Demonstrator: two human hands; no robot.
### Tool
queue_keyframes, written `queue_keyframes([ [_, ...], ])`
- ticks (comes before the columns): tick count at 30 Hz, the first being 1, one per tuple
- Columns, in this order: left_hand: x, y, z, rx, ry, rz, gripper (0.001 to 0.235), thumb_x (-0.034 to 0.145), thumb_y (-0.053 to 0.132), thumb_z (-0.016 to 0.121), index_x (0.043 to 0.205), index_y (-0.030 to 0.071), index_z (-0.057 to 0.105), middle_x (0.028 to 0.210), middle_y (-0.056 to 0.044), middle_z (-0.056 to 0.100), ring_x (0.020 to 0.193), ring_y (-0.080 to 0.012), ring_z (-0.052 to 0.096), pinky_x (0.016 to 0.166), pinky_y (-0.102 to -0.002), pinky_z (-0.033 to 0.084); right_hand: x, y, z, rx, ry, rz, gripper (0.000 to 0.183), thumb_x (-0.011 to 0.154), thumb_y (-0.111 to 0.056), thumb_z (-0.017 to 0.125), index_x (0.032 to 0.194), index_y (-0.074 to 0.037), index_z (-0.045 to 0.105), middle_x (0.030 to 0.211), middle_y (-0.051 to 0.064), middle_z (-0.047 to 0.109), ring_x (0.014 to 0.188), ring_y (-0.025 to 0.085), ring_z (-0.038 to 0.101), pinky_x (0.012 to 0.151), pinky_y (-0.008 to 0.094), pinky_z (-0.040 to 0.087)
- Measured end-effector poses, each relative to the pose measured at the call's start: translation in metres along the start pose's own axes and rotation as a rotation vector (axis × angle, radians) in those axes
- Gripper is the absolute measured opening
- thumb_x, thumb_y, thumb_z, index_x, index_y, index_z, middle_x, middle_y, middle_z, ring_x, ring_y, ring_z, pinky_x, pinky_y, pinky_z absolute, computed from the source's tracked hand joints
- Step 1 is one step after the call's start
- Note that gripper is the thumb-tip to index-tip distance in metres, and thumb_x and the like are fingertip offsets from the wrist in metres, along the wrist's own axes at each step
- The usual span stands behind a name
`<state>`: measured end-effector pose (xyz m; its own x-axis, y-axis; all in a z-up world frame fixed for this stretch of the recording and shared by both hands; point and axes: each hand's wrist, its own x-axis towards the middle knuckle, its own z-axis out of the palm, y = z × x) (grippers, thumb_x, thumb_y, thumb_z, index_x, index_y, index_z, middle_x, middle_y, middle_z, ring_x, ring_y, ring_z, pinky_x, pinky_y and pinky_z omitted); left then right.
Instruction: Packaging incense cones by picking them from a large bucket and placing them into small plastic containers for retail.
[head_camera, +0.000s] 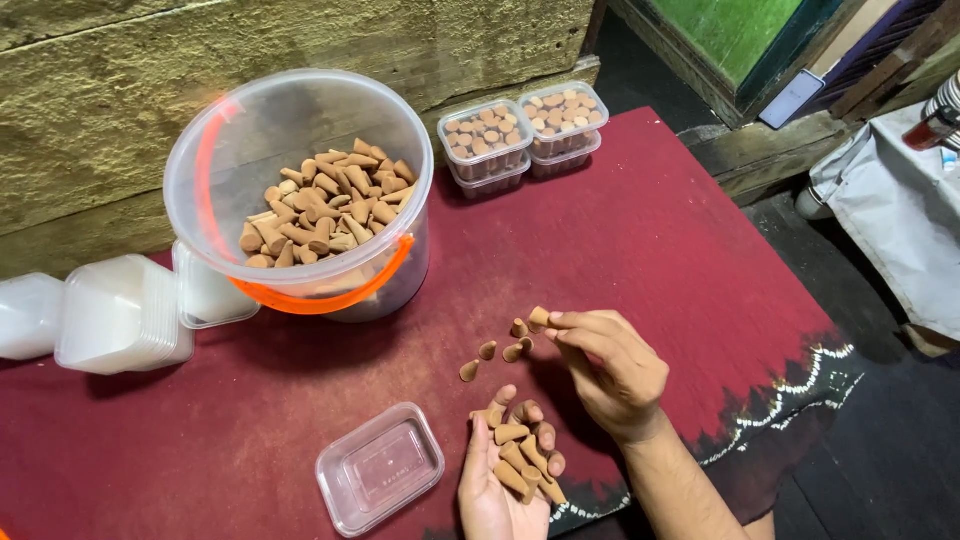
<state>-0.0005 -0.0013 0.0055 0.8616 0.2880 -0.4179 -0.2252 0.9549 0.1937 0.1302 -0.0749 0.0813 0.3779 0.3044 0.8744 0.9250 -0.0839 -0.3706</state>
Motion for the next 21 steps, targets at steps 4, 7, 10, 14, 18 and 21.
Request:
queue_keyframes([
  [4,-0.002,0.002,0.005,0.002,-0.009,-0.015,0.049,0.100,0.045,0.047,0.129,0.008,0.059,0.101,-0.019,0.058,0.075,-0.0274,0.054,0.055,-0.036,0.043,0.000,0.002,0.000,-0.064,0.020,0.008,0.017,0.088,0.018,0.068,0.097,0.004,0.065,0.103,0.021,0.074,0.093,0.032,0.075,0.084,0.036,0.061],
  [7,-0.004,0.002,0.007,-0.001,-0.010,-0.006,0.048,0.099,0.044,0.048,0.129,0.007,0.059,0.101,-0.020,0.058,0.075,-0.0278,0.054,0.055,-0.036,0.042,-0.004,0.006,0.001,-0.092,0.030,0.055,0.021,0.089,0.022,0.061,0.099,0.005,0.064,0.104,0.022,0.073,0.096,0.033,0.074,0.086,0.037,0.059],
  [10,-0.007,0.005,0.012,0.002,-0.032,-0.003,0.047,0.101,0.043,0.046,0.128,0.007,0.059,0.101,-0.019,0.058,0.075,-0.0269,0.053,0.056,-0.035,0.042,-0.008,0.011,0.002,-0.093,0.020,0.117,0.023,0.089,0.022,0.061,0.104,0.005,0.066,0.105,0.020,0.073,0.098,0.031,0.073,0.091,0.037,0.060],
  [14,-0.010,0.007,0.014,0.041,-0.089,0.005,0.046,0.103,0.044,0.045,0.127,0.007,0.059,0.089,-0.013,0.054,0.064,-0.0193,0.047,0.054,-0.031,0.039,-0.008,0.011,0.003,-0.137,0.001,0.194,0.022,0.091,0.015,0.066,0.108,0.003,0.069,0.103,0.015,0.074,0.094,0.027,0.072,0.086,0.034,0.058],
  [18,-0.010,0.006,0.010,0.054,-0.154,0.019,0.044,0.105,0.042,0.043,0.126,0.007,0.057,0.084,-0.010,0.049,0.061,-0.0176,0.044,0.050,-0.029,0.038,-0.007,0.011,0.003,-0.150,0.037,0.241,0.021,0.092,0.014,0.066,0.109,0.002,0.069,0.102,0.011,0.076,0.093,0.023,0.071,0.086,0.031,0.060],
  [21,-0.011,0.007,0.010,0.080,-0.138,0.028,0.043,0.105,0.043,0.044,0.125,0.008,0.059,0.080,-0.007,0.045,0.062,-0.0164,0.041,0.049,-0.028,0.036,-0.013,0.021,0.004,-0.146,0.024,0.323,0.018,0.093,0.006,0.069,0.107,-0.006,0.072,0.103,0.007,0.078,0.097,0.020,0.072,0.078,0.029,0.058],
])
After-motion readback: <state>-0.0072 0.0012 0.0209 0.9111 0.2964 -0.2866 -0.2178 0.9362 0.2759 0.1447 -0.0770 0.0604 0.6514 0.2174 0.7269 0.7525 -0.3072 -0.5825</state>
